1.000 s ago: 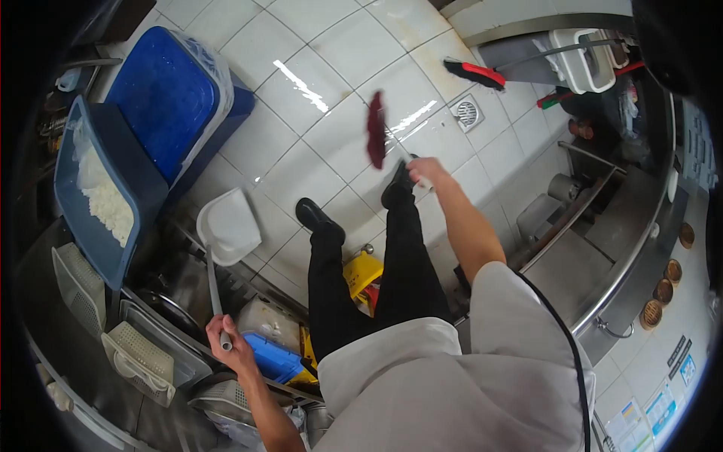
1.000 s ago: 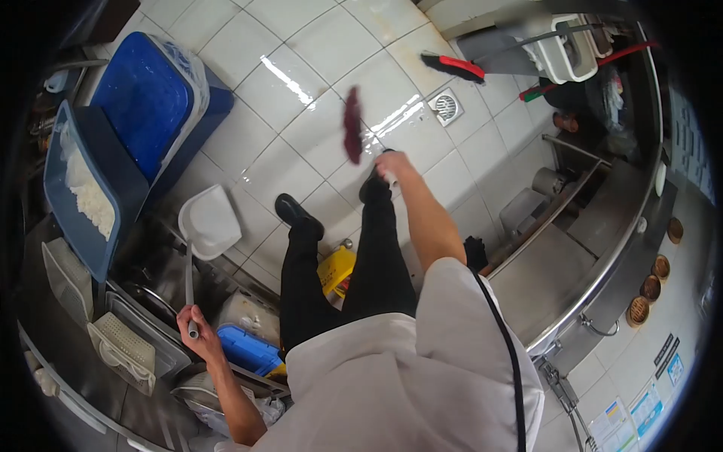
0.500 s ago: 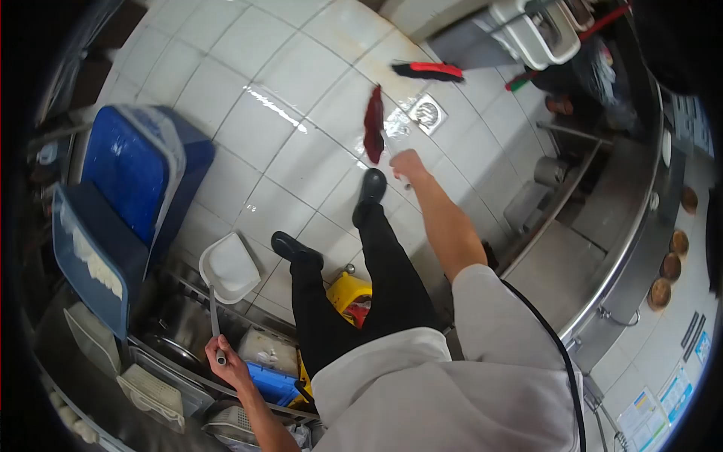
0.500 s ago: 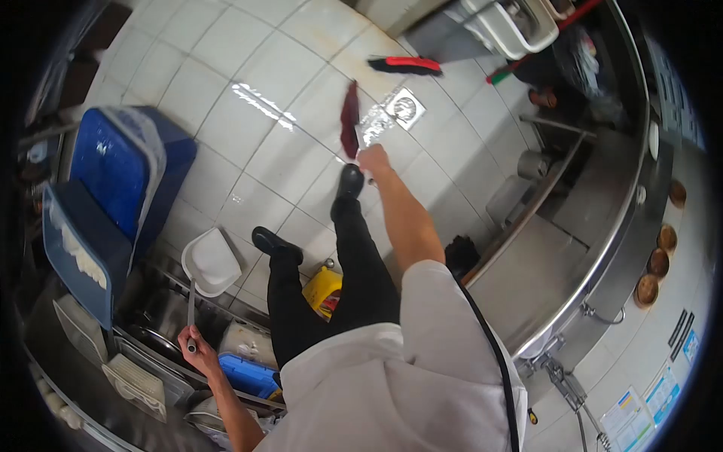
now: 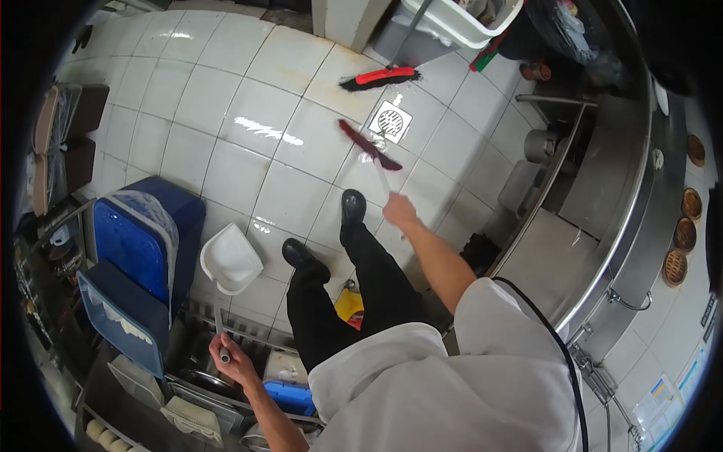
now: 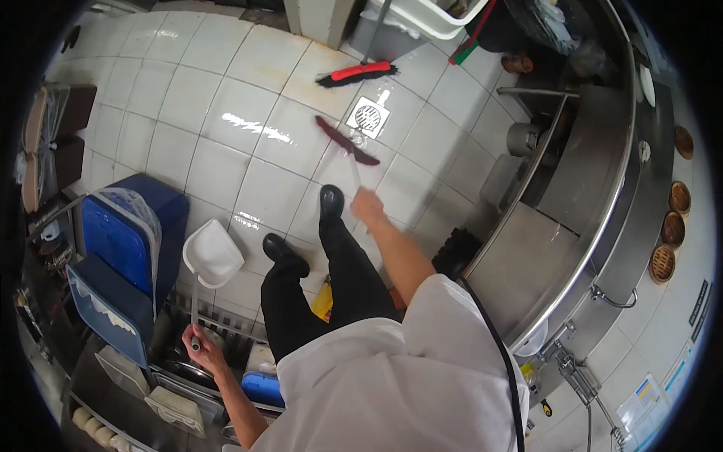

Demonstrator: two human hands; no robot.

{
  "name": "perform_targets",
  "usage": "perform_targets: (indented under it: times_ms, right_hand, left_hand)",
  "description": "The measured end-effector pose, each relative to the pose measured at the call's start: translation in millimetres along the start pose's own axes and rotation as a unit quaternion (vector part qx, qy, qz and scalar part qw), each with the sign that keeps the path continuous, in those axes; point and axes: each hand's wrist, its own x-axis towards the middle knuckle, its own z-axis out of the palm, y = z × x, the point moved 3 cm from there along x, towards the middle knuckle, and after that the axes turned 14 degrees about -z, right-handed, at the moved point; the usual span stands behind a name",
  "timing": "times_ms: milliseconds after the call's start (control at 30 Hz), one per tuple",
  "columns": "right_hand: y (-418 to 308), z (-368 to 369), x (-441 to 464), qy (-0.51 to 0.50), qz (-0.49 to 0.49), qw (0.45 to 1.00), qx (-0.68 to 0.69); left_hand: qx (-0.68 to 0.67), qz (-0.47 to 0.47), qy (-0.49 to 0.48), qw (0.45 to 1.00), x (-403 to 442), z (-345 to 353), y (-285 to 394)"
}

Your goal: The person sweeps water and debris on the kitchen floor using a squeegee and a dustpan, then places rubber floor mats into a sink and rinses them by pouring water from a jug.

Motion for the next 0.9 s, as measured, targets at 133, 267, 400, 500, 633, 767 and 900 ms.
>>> perform_targets:
  times_ms: [133, 267, 400, 500, 633, 767, 900]
  right_hand:
    - [4.2, -11.6, -8.1, 0.032, -0.014, 0.998, -0.056]
    - [-4.2, -30.4, 40.6, -0.107, 0.081, 0.989, 0.055]
    - [-59.4, -20.6, 19.4, 0.034, -0.025, 0.999, 0.003]
    - [-179.7, -2.1, -9.4, -0.032, -0.105, 0.990, 0.088]
    - [-386.6, 62.2, 6.8, -0.173, -0.024, 0.777, 0.604]
    - [-538.8, 159.7, 119.9, -0.241, -0.026, 0.686, 0.686]
    - [-486.1, 154.2, 238.2, -0.193, -0.053, 0.768, 0.609]
  left_hand:
    - [-0.043, -0.025, -0.032, 0.998, 13.9, 10.3, -12.6]
    - [-0.028, -0.011, -0.035, 0.999, 34.4, 16.2, -3.0]
    - [-0.046, -0.032, -0.048, 0.997, 57.5, 17.3, -24.6]
    - [-0.031, -0.067, -0.076, 0.994, 81.6, 25.5, -42.3]
    - [-0.031, -0.084, -0.089, 0.992, 115.8, 14.5, -47.4]
    - [-0.032, -0.077, -0.124, 0.989, 146.7, 2.1, -54.8]
    - [-0.067, -0.110, -0.147, 0.981, 178.2, -14.8, -70.4]
